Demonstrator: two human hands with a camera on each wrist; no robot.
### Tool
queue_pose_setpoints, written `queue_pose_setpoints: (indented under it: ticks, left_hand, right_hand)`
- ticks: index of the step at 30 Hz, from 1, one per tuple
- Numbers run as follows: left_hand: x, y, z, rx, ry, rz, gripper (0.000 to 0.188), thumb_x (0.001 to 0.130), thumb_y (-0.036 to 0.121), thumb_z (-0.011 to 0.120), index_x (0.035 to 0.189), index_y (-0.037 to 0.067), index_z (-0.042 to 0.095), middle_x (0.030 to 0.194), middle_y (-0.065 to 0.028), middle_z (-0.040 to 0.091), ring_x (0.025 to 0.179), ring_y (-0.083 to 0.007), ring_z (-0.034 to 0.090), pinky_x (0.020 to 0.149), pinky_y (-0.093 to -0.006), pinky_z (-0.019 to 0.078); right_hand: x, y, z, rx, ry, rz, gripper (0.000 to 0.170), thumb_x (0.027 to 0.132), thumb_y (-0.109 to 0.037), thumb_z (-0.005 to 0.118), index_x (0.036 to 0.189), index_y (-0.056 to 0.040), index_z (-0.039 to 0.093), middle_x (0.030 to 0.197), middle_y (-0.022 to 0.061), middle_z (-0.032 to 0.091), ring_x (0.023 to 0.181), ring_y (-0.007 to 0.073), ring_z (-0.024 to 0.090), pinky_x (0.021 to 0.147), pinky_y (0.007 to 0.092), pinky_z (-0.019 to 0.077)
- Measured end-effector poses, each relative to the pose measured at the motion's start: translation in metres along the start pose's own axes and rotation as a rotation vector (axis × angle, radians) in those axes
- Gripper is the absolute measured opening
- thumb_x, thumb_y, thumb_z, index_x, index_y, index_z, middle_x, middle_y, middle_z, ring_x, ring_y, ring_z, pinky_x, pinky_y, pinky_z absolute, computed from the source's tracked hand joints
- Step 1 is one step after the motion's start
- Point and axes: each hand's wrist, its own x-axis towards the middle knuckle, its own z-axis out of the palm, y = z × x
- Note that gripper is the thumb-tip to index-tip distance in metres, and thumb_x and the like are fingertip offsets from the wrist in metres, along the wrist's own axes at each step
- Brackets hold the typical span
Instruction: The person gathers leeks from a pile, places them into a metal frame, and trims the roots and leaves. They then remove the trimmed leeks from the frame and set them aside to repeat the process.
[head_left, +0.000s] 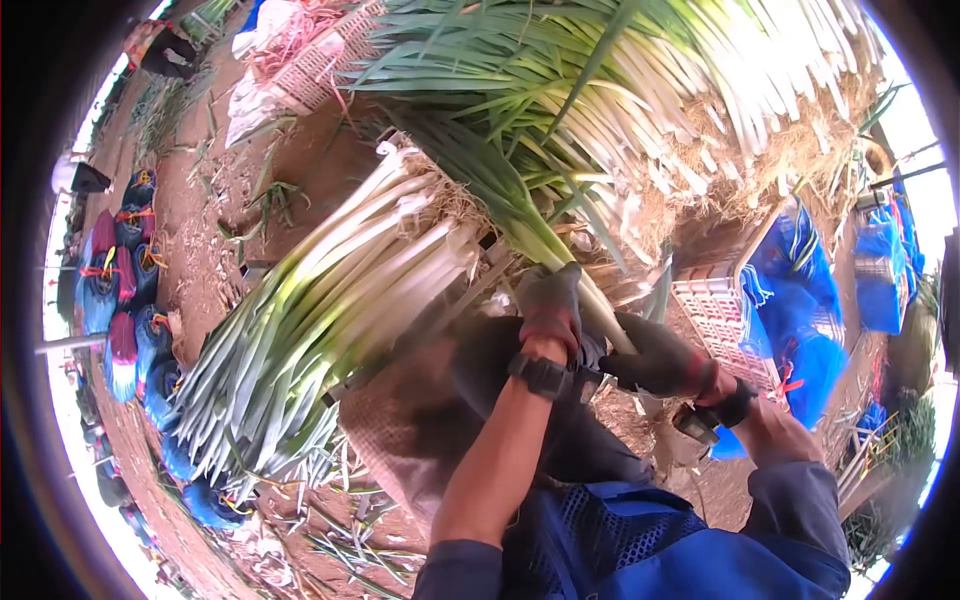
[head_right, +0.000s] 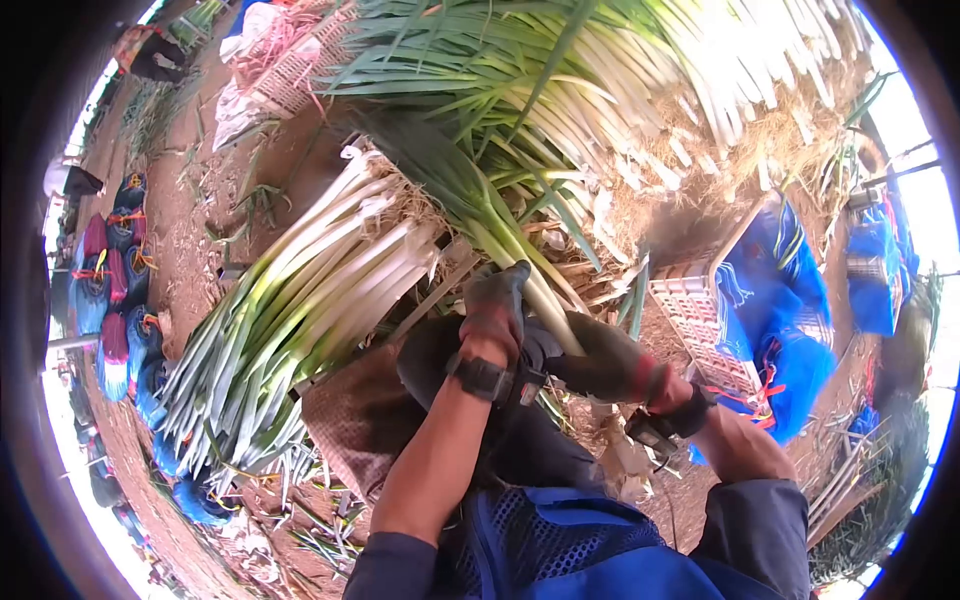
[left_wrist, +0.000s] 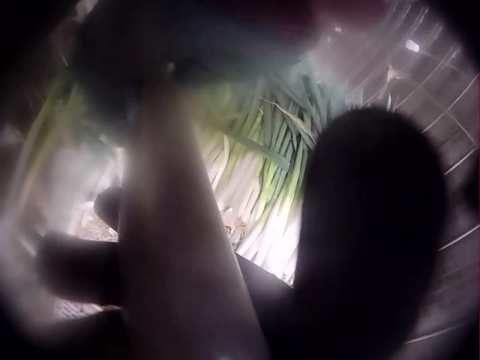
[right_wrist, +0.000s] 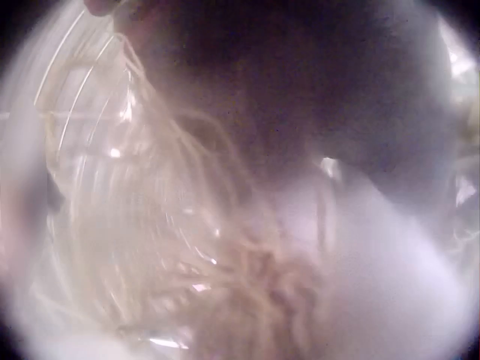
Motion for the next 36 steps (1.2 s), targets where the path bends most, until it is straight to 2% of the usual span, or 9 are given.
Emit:
queue_pose_setpoints:
  ticks: [5,11,13,16,22,25,27,30,36]
  left_hand:
    - [0.014,0.01,-0.002,-0.783,-0.349,-0.177,0.026,0.099,0.022,0.062,0.118,0.005,0.062,0.099,-0.0099,0.066,0.09,-0.0234,0.065,0.083,-0.0386,0.0547]
    - [-0.007,0.089,-0.031,-1.042,-0.766,0.266,0.04,0.095,0.028,0.067,0.128,0.007,0.059,0.114,-0.0096,0.068,0.104,-0.0269,0.066,0.093,-0.0455,0.0537]
    - [-0.021,0.121,-0.055,-1.05,-0.747,0.427,0.04,0.094,0.03,0.069,0.127,0.008,0.06,0.113,-0.0086,0.068,0.103,-0.0249,0.066,0.092,-0.0437,0.0538]
    - [-0.058,0.17,-0.12,-0.92,-0.487,0.787,0.042,0.092,0.035,0.071,0.123,0.009,0.06,0.114,-0.0076,0.068,0.102,-0.0225,0.066,0.092,-0.0415,0.0537]
    - [-0.127,0.185,-0.323,-0.85,-0.385,1.119,0.05,0.091,0.043,0.07,0.126,0.009,0.06,0.125,-0.0121,0.063,0.119,-0.0283,0.059,0.105,-0.0483,0.0468]
    - [-0.121,0.126,-0.409,-0.611,0.201,1.001,0.056,0.09,0.048,0.07,0.129,0.008,0.059,0.133,-0.0144,0.06,0.123,-0.0305,0.056,0.111,-0.0505,0.0405]
    - [-0.089,0.058,-0.456,-0.422,0.26,0.794,0.054,0.093,0.048,0.067,0.129,0.008,0.06,0.132,-0.0136,0.061,0.119,-0.0288,0.058,0.108,-0.0501,0.044]
    - [-0.073,-0.016,-0.473,-0.807,0.095,0.129,0.046,0.095,0.047,0.064,0.126,0.013,0.062,0.11,-0.008,0.071,0.099,-0.0254,0.066,0.088,-0.0452,0.057]
    - [-0.089,-0.062,-0.478,-0.194,0.36,0.258,0.052,0.094,0.053,0.064,0.104,0.002,0.069,0.086,-0.0098,0.072,0.075,-0.0225,0.07,0.066,-0.0362,0.0588]
  right_hand:
    - [-0.087,-0.041,-0.001,-0.003,0.062,0.088,0.053,0.088,-0.024,0.074,0.13,0.0001,0.053,0.079,0.0052,0.063,0.067,0.0127,0.062,0.061,0.0305,0.0517]
    - [-0.158,-0.031,0.012,-0.468,0.308,-0.151,0.073,0.08,-0.018,0.081,0.143,-0.0001,0.047,0.1,0.0175,0.068,0.088,0.0265,0.068,0.078,0.0403,0.0546]
    - [-0.149,-0.02,0.001,-0.748,0.421,-0.427,0.084,0.076,-0.015,0.085,0.148,-0.0019,0.043,0.12,0.0237,0.064,0.103,0.0345,0.068,0.085,0.0424,0.0539]
    - [-0.094,-0.055,-0.01,-0.862,0.438,-0.374,0.073,0.078,-0.006,0.077,0.144,-0.0024,0.045,0.127,0.0242,0.06,0.114,0.045,0.059,0.095,0.0468,0.0497]
    - [0.091,-0.148,0.028,-0.921,0.403,-1.01,0.047,0.092,-0.007,0.06,0.138,-0.0102,0.051,0.119,0.0163,0.061,0.112,0.0376,0.06,0.095,0.0455,0.0492]
    - [0.186,-0.164,0.081,-1.13,0.351,-0.987,0.051,0.088,-0.008,0.06,0.138,-0.0145,0.053,0.122,0.015,0.062,0.108,0.0347,0.062,0.096,0.0467,0.0483]
    - [0.221,-0.154,0.109,-1.189,0.245,-0.89,0.054,0.085,-0.009,0.062,0.138,-0.0176,0.055,0.121,0.0176,0.061,0.107,0.0346,0.062,0.096,0.0481,0.0475]
    - [0.228,-0.117,0.124,-1.311,0.198,-0.85,0.055,0.084,-0.01,0.062,0.138,-0.0171,0.055,0.126,0.0162,0.06,0.116,0.0355,0.058,0.104,0.0486,0.042]
    - [0.251,-0.076,0.124,-1.333,0.208,-0.918,0.06,0.084,-0.009,0.059,0.142,-0.0204,0.054,0.14,0.0131,0.055,0.134,0.0356,0.046,0.11,0.0518,0.0356]
